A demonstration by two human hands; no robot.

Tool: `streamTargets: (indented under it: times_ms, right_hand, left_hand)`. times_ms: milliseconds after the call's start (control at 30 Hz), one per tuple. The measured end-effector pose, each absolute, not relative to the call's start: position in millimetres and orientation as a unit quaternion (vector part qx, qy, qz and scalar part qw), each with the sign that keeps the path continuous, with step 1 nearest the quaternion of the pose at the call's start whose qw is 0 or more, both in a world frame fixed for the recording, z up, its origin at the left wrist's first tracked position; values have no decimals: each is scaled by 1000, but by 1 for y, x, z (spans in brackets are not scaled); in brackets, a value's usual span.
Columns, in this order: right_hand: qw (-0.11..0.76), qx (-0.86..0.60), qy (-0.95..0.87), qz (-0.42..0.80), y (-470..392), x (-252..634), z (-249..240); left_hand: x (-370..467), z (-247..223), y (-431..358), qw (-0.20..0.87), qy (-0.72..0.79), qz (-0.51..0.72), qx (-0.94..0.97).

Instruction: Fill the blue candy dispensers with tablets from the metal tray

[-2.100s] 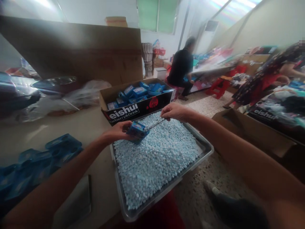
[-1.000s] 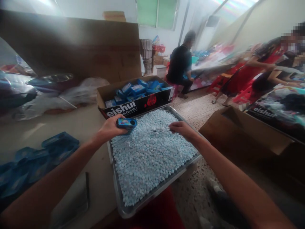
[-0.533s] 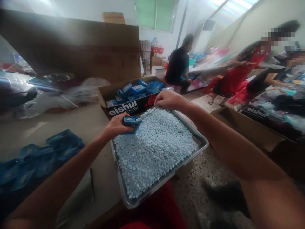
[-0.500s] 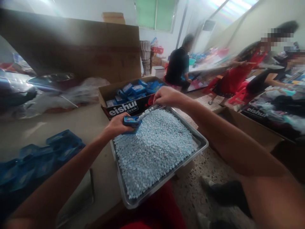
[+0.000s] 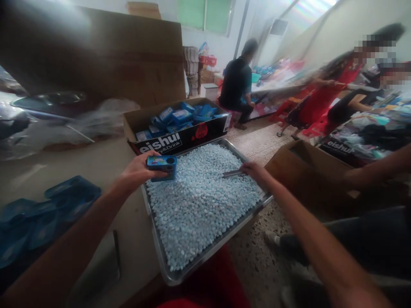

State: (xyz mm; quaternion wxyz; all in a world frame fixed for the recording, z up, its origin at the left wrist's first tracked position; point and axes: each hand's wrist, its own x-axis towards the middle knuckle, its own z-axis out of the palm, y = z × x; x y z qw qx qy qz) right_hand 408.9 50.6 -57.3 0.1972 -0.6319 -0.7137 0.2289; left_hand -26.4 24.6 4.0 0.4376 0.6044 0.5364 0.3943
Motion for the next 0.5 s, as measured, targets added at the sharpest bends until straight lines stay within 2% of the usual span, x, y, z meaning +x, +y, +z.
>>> streamTargets:
  times_ms: [100, 200, 400, 500]
  right_hand:
    - [268, -598, -697, 291, 46, 365, -105]
    - [293, -584, -676, 339, 48, 346, -109]
    - [361, -535, -598, 475, 42, 364, -51]
    - [362, -509, -613, 484, 40, 351, -13]
  left_hand:
    - [-21, 8, 20, 408, 558, 368, 622]
    - [-17, 10, 18, 360, 583, 340, 644]
    - [-11, 14, 16, 309, 588, 302, 684]
    - [-5, 15, 13, 285, 567, 292, 715]
